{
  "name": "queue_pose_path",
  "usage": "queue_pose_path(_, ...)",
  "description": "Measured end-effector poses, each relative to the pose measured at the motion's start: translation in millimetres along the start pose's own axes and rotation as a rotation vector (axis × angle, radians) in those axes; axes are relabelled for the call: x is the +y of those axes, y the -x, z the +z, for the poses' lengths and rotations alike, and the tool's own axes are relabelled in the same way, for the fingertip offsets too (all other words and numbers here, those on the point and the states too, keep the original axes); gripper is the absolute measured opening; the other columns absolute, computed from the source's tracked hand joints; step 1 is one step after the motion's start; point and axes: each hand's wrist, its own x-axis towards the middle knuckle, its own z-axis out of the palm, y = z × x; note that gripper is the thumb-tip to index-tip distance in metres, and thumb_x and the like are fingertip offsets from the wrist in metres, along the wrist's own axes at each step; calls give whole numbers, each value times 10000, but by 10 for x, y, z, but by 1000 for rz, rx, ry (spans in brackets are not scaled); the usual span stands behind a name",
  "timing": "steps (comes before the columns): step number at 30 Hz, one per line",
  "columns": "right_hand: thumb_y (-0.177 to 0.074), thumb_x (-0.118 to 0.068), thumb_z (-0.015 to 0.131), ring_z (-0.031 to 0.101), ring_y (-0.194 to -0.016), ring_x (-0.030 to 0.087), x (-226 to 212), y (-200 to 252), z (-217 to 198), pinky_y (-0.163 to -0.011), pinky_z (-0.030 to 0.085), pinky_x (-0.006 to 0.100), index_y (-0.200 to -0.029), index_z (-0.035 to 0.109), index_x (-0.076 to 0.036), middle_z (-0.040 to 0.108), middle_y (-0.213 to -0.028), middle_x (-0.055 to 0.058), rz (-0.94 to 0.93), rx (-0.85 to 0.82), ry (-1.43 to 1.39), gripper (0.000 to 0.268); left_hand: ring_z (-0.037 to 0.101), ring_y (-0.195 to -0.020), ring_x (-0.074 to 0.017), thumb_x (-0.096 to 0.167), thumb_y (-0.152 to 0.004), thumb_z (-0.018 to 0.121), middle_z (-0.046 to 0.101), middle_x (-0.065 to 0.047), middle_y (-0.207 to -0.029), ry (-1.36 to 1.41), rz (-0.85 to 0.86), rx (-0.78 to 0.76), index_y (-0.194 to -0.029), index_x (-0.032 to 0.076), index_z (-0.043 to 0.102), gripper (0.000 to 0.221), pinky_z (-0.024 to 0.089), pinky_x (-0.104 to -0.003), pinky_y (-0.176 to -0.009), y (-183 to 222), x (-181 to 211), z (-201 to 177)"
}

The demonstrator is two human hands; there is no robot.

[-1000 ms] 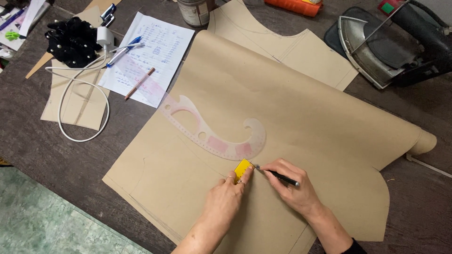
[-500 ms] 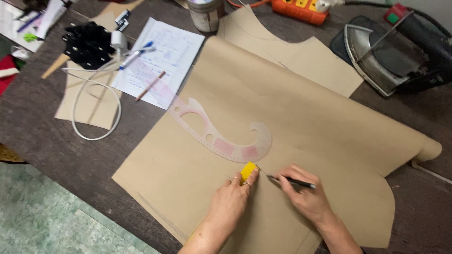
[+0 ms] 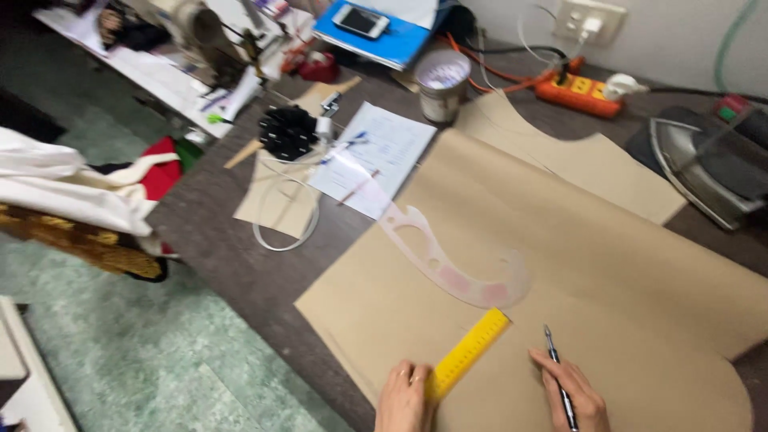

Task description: Drawing a garment pattern on brown paper using a ruler, French curve, and pen

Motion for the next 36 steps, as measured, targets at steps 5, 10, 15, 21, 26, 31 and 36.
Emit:
queue_pose_path(5,-893,-70,548,666,-1072,191,-48,76,199,-1064,451,385,-1144,704,-119,713,-1157,59,109,84,33,299,508,-937,-265,337,-594,803,442,-8,-1025,-114,-356,-114,-1093,311,527,571,492,-434,-726,320,-513,514)
queue_pose_path(10,-901,-18,557,642,-1091,191,212,167,366,-1105,428,366,-1145,688,-134,690,-1176,40,-24,168,68,300,412,-1076,-274,317,-722,768,391,-22,-1090,-15,-495,-341,-1197,297,448,573,395,-410,-852,323,-370,288)
queue_pose_path(15,-859,-113,550,598,-1200,189,615,179,449,-1127,384,373,-1273,626,-204,658,-1274,8,28,-54,219,431,424,-1067,-253,365,-720,787,387,-11,-1095,-2,-521,-304,-1155,290,472,542,375,-396,-870,417,-400,267)
queue_pose_path(21,-903,24,545,660,-987,206,213,102,420,-1011,457,359,-1041,685,-85,701,-1049,69,-230,270,-25,226,545,-801,-250,369,-784,676,434,24,-968,-40,-369,-26,-870,253,511,219,437,-438,-630,771,-971,1089)
queue_pose_path(26,-881,-63,541,622,-1124,250,173,87,212,-1051,436,400,-1168,649,-74,683,-1184,93,-171,13,-18,306,727,-786,-8,250,-732,758,811,135,-879,493,-634,441,-978,339,789,264,561,-177,-739,961,-1000,375)
queue_pose_path(31,-889,-22,526,651,-1049,202,100,43,210,-1069,409,397,-1113,658,-76,691,-1137,70,-228,79,-5,265,660,-996,-132,251,-835,618,722,-49,-1129,465,-628,454,-1286,254,628,451,489,-268,-869,684,-1654,-485)
queue_pose_path(36,-898,-25,517,641,-1040,230,-63,-5,173,-985,447,347,-1092,665,-74,696,-1095,69,-161,70,-26,249,619,-1138,-163,151,-885,565,662,-49,-1261,390,-410,410,-1340,165,585,455,444,-301,-989,-54,-2175,-974)
